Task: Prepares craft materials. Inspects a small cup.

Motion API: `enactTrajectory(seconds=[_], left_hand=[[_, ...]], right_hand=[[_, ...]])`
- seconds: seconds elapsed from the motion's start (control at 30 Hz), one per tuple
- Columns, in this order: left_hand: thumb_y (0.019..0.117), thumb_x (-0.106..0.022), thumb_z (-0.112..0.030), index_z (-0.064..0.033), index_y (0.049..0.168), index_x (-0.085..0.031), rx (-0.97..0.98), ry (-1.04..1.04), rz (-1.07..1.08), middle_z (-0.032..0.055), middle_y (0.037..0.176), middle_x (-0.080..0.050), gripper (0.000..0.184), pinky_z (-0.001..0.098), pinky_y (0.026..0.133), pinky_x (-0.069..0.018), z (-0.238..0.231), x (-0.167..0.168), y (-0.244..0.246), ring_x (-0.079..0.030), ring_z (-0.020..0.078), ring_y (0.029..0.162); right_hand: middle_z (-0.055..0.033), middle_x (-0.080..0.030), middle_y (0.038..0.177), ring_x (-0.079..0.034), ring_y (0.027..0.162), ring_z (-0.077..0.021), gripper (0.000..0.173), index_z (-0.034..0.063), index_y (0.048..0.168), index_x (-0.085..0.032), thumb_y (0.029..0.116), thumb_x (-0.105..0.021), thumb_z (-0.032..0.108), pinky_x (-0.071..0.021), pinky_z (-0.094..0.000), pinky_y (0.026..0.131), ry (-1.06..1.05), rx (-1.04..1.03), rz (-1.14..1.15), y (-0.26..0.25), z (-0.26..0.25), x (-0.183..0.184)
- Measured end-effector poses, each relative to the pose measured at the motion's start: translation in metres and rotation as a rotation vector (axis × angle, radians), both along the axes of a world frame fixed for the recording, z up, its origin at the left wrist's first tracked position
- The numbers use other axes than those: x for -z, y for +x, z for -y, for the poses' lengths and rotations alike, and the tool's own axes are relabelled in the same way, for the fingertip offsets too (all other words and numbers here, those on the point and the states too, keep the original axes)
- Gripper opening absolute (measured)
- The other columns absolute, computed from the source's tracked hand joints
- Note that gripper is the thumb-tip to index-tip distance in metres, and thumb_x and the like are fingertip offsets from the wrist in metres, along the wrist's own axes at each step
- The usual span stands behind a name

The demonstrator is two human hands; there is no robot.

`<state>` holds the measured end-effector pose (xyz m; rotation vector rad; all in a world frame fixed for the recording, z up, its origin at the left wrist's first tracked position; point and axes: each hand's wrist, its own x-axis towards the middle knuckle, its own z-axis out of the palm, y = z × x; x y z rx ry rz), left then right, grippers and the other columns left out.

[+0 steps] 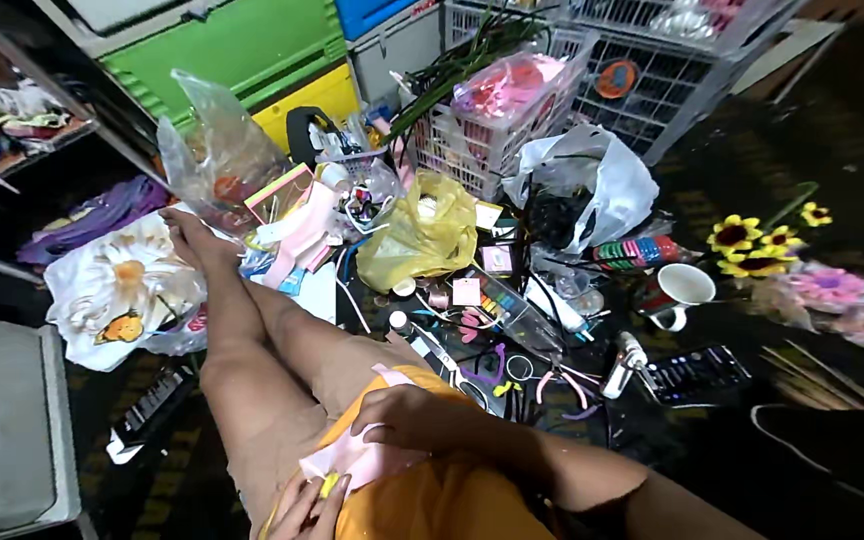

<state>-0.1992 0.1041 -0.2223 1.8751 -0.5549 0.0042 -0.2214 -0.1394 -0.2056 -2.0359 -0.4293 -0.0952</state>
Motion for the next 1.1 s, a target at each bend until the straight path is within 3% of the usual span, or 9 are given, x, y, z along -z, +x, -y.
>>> enactTrajectory(seconds=[0.07,0.13,0.3,0.43,0.63,0.8,0.9,1.0,1.1], left_hand=[[0.0819,-0.081,-0.003,0.0052,0.1,-0.077,0.044,-0.031,0.051,0.011,0.117,-0.069,0.02,0.012,0.078,-0.0559,-0.001,0.007,0.0,-0.065,-0.0048,0.094],[0.0843,-0.078,-0.003,0.0049,0.098,-0.077,0.106,-0.023,0.074,0.0134,0.114,-0.069,0.016,0.0103,0.073,-0.0544,-0.001,0.012,0.003,-0.065,-0.0041,0.091],[0.087,-0.073,-0.006,0.0013,0.104,-0.075,0.213,0.135,-0.126,0.0037,0.103,-0.071,0.019,0.0102,0.069,-0.0516,-0.005,0.001,0.015,-0.062,-0.0057,0.081],[0.0822,-0.076,-0.004,-0.0066,0.093,-0.072,0.186,0.116,-0.278,-0.0045,0.094,-0.071,0.012,0.0157,0.069,-0.0548,-0.009,-0.008,0.023,-0.064,-0.0022,0.078],[0.0901,-0.07,-0.003,-0.0006,0.098,-0.067,-0.03,0.065,-0.312,-0.0015,0.081,-0.073,0.008,0.0223,0.062,-0.0594,0.027,-0.024,0.04,-0.069,0.0047,0.066],[0.0971,-0.068,-0.014,0.0017,0.105,-0.07,0.287,0.265,-0.19,0.0091,0.098,-0.072,0.018,0.0315,0.08,-0.0594,0.134,-0.049,0.078,-0.07,0.0122,0.085],[0.1036,-0.059,-0.021,0.0014,0.126,-0.064,0.624,0.443,-0.277,0.0173,0.12,-0.067,0.032,0.0403,0.095,-0.0542,0.204,-0.025,0.09,-0.067,0.0224,0.106],[0.1016,-0.063,-0.028,0.0036,0.148,-0.046,0.789,0.63,-0.28,0.0264,0.146,-0.051,0.058,0.0497,0.114,-0.0404,0.23,0.013,0.085,-0.052,0.0357,0.134],[0.1011,-0.063,-0.016,0.0053,0.137,-0.056,0.728,0.34,-0.489,0.0199,0.137,-0.059,0.042,0.0385,0.106,-0.0493,0.215,0.008,0.076,-0.061,0.0243,0.123]], right_hand=[[-0.0179,-0.071,0.107,-0.068,0.104,-0.0306,0.021,-0.0008,0.112,-0.074,0.0992,-0.06,0.008,-0.053,-0.0476,0.093,0.025,0.041,-0.058,-0.005,0.002,0.002],[-0.0172,-0.071,0.105,-0.068,0.101,-0.0294,0.02,-0.0004,0.11,-0.074,0.0981,-0.061,0.008,-0.0536,-0.0464,0.091,0.021,0.079,-0.059,-0.01,0.004,0.007],[-0.018,-0.071,0.108,-0.067,0.104,-0.0283,0.022,-0.0014,0.113,-0.073,0.1001,-0.058,0.007,-0.0512,-0.0444,0.096,0.007,0.049,-0.158,-0.015,0.01,0.003],[-0.0202,-0.07,0.115,-0.065,0.114,-0.0308,0.024,-0.0033,0.115,-0.072,0.1022,-0.054,0.005,-0.0476,-0.0461,0.103,-0.024,0.119,-0.232,-0.015,0.025,-0.005],[-0.0199,-0.067,0.126,-0.063,0.12,-0.034,0.029,0.0012,0.123,-0.07,0.1043,-0.052,0.014,-0.0462,-0.0534,0.107,-0.131,0.65,-0.434,-0.017,0.115,0.036],[-0.0279,-0.06,0.134,-0.053,0.13,-0.0457,0.038,-0.0016,0.128,-0.066,0.1021,-0.059,0.026,-0.0397,-0.0624,0.109,-0.249,0.91,-0.701,-0.025,0.145,0.071],[-0.0245,-0.051,0.147,-0.041,0.14,-0.046,0.039,0.0026,0.124,-0.07,0.1,-0.062,0.032,-0.0333,-0.0641,0.112,-0.359,0.956,-0.708,-0.026,0.13,0.065],[-0.023,-0.061,0.135,-0.053,0.131,-0.0409,0.036,0.0004,0.122,-0.07,0.1033,-0.058,0.029,-0.0396,-0.0573,0.111,-0.296,0.933,-0.584,-0.015,0.128,0.06],[-0.0223,-0.066,0.126,-0.062,0.121,-0.0377,0.038,0.0021,0.133,-0.064,0.1059,-0.053,0.026,-0.0457,-0.0553,0.107,-0.25,0.82,-0.523,0.019,0.134,0.05]])
